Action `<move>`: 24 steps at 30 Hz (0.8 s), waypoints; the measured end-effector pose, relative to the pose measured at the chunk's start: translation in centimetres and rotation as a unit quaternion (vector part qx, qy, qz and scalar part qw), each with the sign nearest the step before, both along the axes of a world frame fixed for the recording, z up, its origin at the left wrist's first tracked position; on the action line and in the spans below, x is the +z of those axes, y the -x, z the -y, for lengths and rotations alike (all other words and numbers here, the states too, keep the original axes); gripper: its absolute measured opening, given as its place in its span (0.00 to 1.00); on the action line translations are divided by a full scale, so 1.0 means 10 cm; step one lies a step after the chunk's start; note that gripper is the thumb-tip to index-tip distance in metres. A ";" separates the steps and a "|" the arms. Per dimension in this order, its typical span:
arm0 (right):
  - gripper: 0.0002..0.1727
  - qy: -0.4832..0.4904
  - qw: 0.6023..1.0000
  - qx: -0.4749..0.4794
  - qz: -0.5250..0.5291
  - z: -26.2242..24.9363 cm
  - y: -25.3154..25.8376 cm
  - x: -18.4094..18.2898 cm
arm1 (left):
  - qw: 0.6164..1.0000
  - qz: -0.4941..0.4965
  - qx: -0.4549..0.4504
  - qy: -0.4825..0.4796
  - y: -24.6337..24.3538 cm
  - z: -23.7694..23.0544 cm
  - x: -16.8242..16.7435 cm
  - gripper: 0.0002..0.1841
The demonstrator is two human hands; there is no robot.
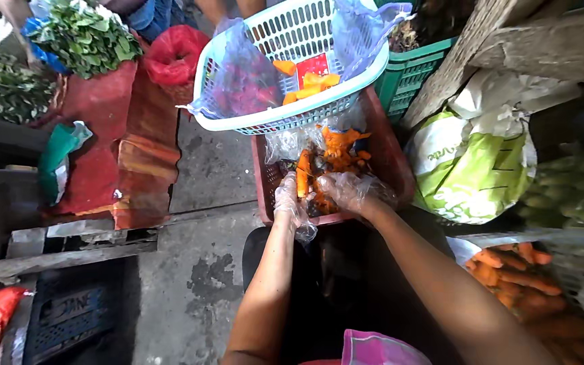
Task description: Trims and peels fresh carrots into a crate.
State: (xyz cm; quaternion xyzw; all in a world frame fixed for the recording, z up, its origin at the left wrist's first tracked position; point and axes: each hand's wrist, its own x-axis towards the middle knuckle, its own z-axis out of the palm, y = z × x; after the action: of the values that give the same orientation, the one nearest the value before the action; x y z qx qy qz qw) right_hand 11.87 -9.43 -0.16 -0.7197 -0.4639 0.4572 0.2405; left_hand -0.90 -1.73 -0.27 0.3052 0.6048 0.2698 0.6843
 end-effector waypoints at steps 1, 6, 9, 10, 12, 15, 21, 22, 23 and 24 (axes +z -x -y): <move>0.28 0.002 1.000 0.003 0.006 -0.02 0.02 0.01 | 1.000 -0.001 -0.005 -0.008 0.02 0.00 -0.01 0.16; 0.27 0.034 0.995 0.044 0.081 -0.14 0.06 0.10 | 0.999 0.046 0.017 0.005 0.06 -0.01 0.02 0.17; 0.23 0.115 0.980 0.061 0.154 -0.20 0.05 0.04 | 0.997 0.076 0.020 0.016 0.08 0.00 0.06 0.18; 0.24 0.146 0.974 0.047 0.168 -0.20 0.02 -0.01 | 0.996 0.090 0.012 0.002 0.10 0.00 0.10 0.18; 0.29 0.170 0.971 0.018 0.168 -0.18 -0.04 -0.01 | 0.994 0.104 0.012 -0.004 0.14 -0.04 0.13 0.17; 0.26 0.144 0.970 0.054 0.189 -0.16 -0.15 0.04 | 0.989 0.144 0.010 -0.004 0.13 -0.02 0.18 0.21; 0.22 0.080 0.985 0.025 0.147 -0.06 -0.19 0.03 | 0.971 0.225 -0.035 -0.072 0.14 0.02 0.14 0.28; 0.22 0.083 0.987 0.009 0.136 -0.07 -0.19 0.05 | 0.969 0.228 -0.040 -0.083 0.16 0.02 0.13 0.27; 0.24 0.083 0.989 -0.010 0.122 -0.08 -0.19 0.06 | 0.968 0.230 -0.043 -0.092 0.17 0.02 0.11 0.26; 0.26 0.076 0.990 -0.027 0.113 -0.07 -0.18 0.08 | 0.967 0.231 -0.042 -0.102 0.18 0.02 0.10 0.25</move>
State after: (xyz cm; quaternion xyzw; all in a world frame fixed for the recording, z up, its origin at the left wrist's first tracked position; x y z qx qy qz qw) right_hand 13.65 -8.68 0.64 -0.7952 -0.4322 0.4005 0.1432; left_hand -2.72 -1.91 0.74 0.3277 0.3858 0.3639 0.7819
